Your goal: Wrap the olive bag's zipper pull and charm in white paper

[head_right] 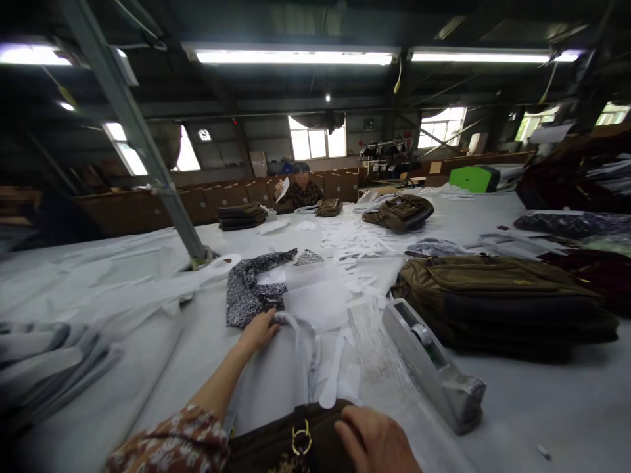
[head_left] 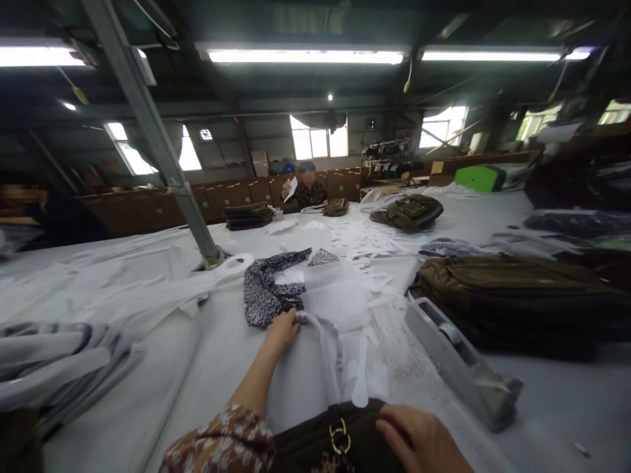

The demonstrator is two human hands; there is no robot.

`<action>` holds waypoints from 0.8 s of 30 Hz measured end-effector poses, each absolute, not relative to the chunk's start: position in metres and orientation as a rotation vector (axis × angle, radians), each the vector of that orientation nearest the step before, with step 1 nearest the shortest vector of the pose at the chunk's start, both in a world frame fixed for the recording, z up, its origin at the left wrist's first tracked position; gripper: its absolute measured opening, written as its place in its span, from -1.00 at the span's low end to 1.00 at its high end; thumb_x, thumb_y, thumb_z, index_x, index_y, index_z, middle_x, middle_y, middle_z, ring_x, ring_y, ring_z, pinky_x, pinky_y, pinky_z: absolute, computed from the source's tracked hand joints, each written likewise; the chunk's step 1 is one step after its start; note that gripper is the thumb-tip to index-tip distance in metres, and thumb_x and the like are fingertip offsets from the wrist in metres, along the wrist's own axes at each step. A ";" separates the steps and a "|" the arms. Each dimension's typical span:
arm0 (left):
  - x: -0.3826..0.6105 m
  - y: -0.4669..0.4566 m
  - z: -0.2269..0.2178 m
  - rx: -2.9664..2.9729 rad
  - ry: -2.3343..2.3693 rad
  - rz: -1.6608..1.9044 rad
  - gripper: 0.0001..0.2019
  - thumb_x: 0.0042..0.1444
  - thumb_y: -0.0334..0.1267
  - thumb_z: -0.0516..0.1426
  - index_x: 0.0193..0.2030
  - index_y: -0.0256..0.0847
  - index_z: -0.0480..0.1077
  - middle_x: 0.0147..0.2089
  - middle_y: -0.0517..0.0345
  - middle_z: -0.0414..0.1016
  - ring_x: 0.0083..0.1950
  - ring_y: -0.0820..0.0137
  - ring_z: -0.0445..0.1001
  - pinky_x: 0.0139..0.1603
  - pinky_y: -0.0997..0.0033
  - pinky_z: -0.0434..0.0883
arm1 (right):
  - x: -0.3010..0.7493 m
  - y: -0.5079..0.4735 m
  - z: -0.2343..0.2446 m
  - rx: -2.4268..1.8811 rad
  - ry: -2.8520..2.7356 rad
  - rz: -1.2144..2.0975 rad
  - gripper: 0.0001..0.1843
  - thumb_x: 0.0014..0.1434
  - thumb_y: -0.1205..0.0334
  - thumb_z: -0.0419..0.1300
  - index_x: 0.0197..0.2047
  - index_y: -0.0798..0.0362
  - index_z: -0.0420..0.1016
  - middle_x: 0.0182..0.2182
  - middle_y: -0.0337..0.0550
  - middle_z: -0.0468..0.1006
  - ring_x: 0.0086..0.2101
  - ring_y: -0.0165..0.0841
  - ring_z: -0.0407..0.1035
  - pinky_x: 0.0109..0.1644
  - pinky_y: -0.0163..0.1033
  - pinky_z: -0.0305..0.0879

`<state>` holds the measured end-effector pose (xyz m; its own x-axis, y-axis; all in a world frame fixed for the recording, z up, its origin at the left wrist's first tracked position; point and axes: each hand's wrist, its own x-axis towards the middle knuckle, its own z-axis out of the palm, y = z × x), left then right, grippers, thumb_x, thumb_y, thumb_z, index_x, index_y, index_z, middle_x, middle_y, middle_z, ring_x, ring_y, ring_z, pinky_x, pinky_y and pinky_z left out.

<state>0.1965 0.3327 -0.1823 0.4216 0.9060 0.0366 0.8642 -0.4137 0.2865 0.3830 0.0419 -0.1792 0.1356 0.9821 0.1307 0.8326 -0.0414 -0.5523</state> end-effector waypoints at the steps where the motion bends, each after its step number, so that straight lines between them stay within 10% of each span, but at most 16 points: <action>1: 0.196 0.338 -0.183 2.456 1.513 0.248 -0.77 0.06 -0.25 0.07 -0.13 -0.24 0.35 -0.17 -0.09 0.44 -0.10 0.17 0.42 -0.09 0.24 0.29 | 0.394 0.050 -0.175 -1.912 -1.771 0.356 -0.73 0.20 0.21 -0.03 -0.19 -0.04 0.49 -0.32 -0.12 0.57 -0.30 -0.30 0.45 -0.21 -0.31 0.29; 6: 0.185 0.355 -0.153 2.438 1.322 0.253 -0.88 0.10 -0.23 0.01 -0.37 -0.21 0.29 -0.34 0.09 0.41 -0.26 0.32 0.42 -0.23 0.41 0.28 | 0.421 0.102 -0.167 -1.786 -2.046 0.314 -0.57 0.11 0.48 -0.08 -0.07 -0.04 0.45 -0.20 -0.07 0.49 -0.23 -0.28 0.41 -0.16 -0.23 0.30; 10: 0.177 0.346 -0.102 2.393 1.170 0.303 -0.88 0.12 -0.20 -0.04 -0.30 -0.17 0.22 -0.47 0.27 0.35 -0.48 0.47 0.35 -0.44 0.53 0.23 | 0.412 0.141 -0.137 -1.608 -1.776 0.375 -0.62 0.18 0.28 0.00 0.07 0.07 0.33 -0.05 0.03 0.43 -0.08 -0.26 0.34 0.02 -0.15 0.25; 16: 0.184 0.304 -0.027 2.209 0.942 0.342 -0.80 0.06 -0.10 0.05 -0.26 -0.13 0.17 -0.49 0.36 0.25 -0.54 0.52 0.24 -0.55 0.57 0.18 | 0.378 0.200 -0.071 -1.373 -1.620 0.624 0.12 -0.19 0.06 0.37 0.32 0.04 -0.16 0.04 0.09 0.37 0.01 -0.12 0.27 0.04 -0.02 0.22; 21: 0.172 0.287 -0.011 2.125 0.895 0.332 -0.75 -0.02 -0.10 0.14 -0.25 -0.15 0.25 -0.51 0.37 0.28 -0.60 0.59 0.15 -0.58 0.61 0.12 | 0.362 0.227 -0.077 -1.254 -1.682 0.758 -0.67 0.05 0.21 0.18 -0.08 0.07 0.46 -0.44 -0.23 0.52 -0.44 -0.40 0.36 -0.37 -0.33 0.26; 24: 0.156 0.289 -0.017 2.205 0.902 0.237 -0.66 -0.07 -0.08 0.18 -0.15 -0.16 0.35 -0.42 0.27 0.40 -0.44 0.47 0.31 -0.45 0.57 0.22 | 0.375 0.224 -0.088 -1.202 -1.821 0.712 -0.76 0.04 0.15 0.21 -0.24 0.09 0.52 -0.46 -0.25 0.50 -0.44 -0.41 0.33 -0.39 -0.36 0.21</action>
<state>0.1557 0.2890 -0.0172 0.7371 0.6686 -0.0982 0.5340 -0.4873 0.6909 0.3748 0.2241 -0.0884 -0.2062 0.9233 0.3241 0.4586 0.3838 -0.8015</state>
